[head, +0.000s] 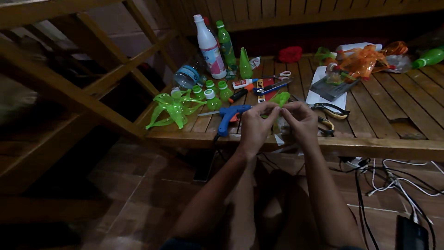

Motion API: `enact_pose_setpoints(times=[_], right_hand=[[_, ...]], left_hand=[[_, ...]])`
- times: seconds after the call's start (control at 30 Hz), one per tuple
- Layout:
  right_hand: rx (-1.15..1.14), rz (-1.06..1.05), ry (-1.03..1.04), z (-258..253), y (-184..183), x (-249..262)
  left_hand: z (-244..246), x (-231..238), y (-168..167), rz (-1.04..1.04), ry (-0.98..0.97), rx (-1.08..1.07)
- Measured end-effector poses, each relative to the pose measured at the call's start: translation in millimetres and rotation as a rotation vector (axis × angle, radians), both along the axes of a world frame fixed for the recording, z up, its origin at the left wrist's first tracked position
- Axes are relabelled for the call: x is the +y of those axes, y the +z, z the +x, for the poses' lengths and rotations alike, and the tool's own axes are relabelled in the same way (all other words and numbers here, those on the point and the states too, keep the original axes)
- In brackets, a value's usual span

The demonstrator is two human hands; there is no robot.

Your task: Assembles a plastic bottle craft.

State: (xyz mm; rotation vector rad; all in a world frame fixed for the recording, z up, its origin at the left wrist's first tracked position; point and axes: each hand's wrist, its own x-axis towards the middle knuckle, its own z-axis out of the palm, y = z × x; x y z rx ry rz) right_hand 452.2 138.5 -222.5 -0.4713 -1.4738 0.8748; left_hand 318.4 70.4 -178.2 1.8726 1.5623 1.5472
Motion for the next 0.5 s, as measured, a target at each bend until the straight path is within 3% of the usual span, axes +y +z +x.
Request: enact_pose_setpoints(times=[0.5], right_hand=[[-0.242,0.006,0.058,6.8,17.5,-9.3]], left_hand=[[-0.4,1.6,-17.2,0.05,-0.018,-0.209]])
